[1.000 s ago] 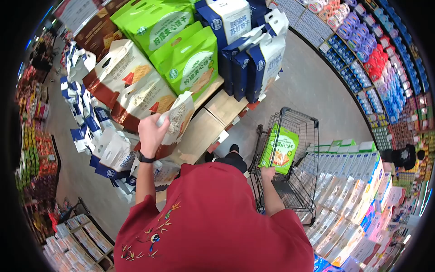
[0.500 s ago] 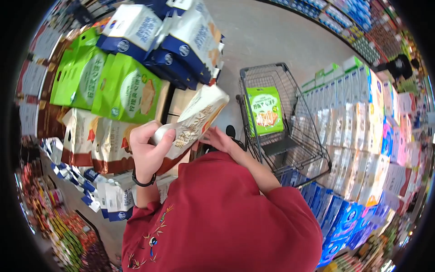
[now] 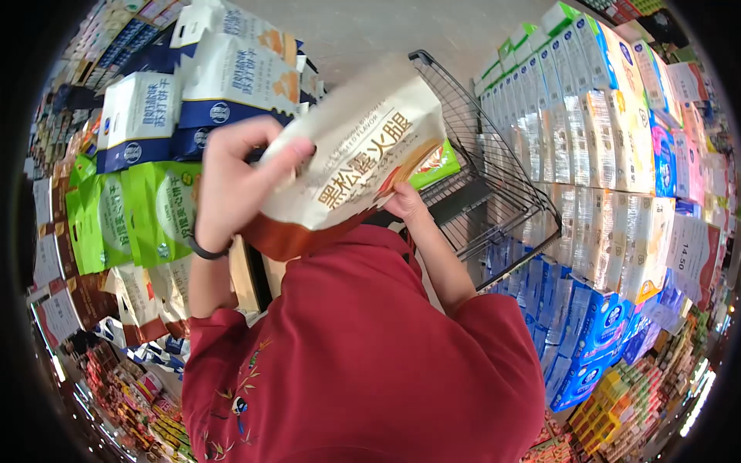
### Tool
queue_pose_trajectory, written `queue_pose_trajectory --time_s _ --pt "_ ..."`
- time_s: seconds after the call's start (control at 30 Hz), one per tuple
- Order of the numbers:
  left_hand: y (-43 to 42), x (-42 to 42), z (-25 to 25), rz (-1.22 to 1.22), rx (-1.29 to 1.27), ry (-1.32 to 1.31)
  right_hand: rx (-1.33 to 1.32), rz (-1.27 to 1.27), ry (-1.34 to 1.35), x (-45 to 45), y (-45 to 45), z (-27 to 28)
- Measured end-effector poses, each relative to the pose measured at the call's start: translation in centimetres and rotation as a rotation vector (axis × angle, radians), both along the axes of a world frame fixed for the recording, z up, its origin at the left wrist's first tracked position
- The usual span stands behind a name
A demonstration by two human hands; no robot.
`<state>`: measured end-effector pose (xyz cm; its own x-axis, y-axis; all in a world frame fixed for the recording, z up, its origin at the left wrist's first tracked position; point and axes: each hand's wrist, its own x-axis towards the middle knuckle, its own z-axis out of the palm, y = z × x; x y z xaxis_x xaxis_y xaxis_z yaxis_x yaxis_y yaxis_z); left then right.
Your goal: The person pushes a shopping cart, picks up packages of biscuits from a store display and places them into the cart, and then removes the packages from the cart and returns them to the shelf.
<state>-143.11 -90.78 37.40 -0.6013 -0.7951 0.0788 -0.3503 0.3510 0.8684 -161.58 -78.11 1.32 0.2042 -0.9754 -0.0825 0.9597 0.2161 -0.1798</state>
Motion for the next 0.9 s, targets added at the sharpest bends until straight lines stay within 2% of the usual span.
queue_pose_trajectory --time_s 0.07,0.13,0.17,0.27,0.37,0.5,0.53,0.57,0.63,0.7,0.73,0.83,0.9 --pt "-2.0 -1.1 1.6 0.095 -0.160 0.011 0.018 -0.126 0.049 -2.3 0.8 -1.6" --pt "-4.4 0.1 3.4 0.243 -0.285 0.150 0.050 -0.142 0.076 -5.1 2.1 -3.1" --pt "-5.0 0.9 4.9 0.201 -0.316 0.253 0.083 -0.188 0.102 -6.4 2.8 -5.4" --pt "-5.4 2.4 9.7 -0.160 -0.321 0.517 0.169 -0.238 0.143 -9.2 4.5 -5.8" --pt "-4.7 1.5 13.1 -0.547 -0.210 0.602 0.274 -0.227 0.193 -10.9 6.1 -7.4" --pt "-4.9 0.3 13.9 -0.682 -0.138 0.583 0.323 -0.355 0.235 -10.4 5.7 -7.4" --pt "-5.1 0.0 13.6 -0.683 -0.121 0.581 0.317 -0.291 0.155 -10.8 6.1 -9.2" --pt "-5.4 -0.2 13.6 -0.692 -0.108 0.578 0.374 -0.332 0.195 -10.5 6.2 -10.0" --pt "-5.9 -0.5 13.6 -0.716 -0.101 0.566 0.221 -0.211 0.139 -10.2 4.9 -9.1" --pt "-5.9 -0.4 13.6 -0.710 -0.098 0.572 0.383 -0.370 0.186 -9.5 4.4 -10.3" --pt "-5.9 -0.4 13.4 -0.695 -0.074 0.575 0.422 -0.323 0.178 -9.6 4.0 -9.5" --pt "-6.1 -0.5 13.3 -0.685 -0.067 0.574 0.265 -0.216 0.157 -10.0 1.8 -7.9" --pt "-6.2 -0.5 13.2 -0.676 -0.051 0.582 0.261 -0.180 0.057 -11.1 1.6 -8.3"
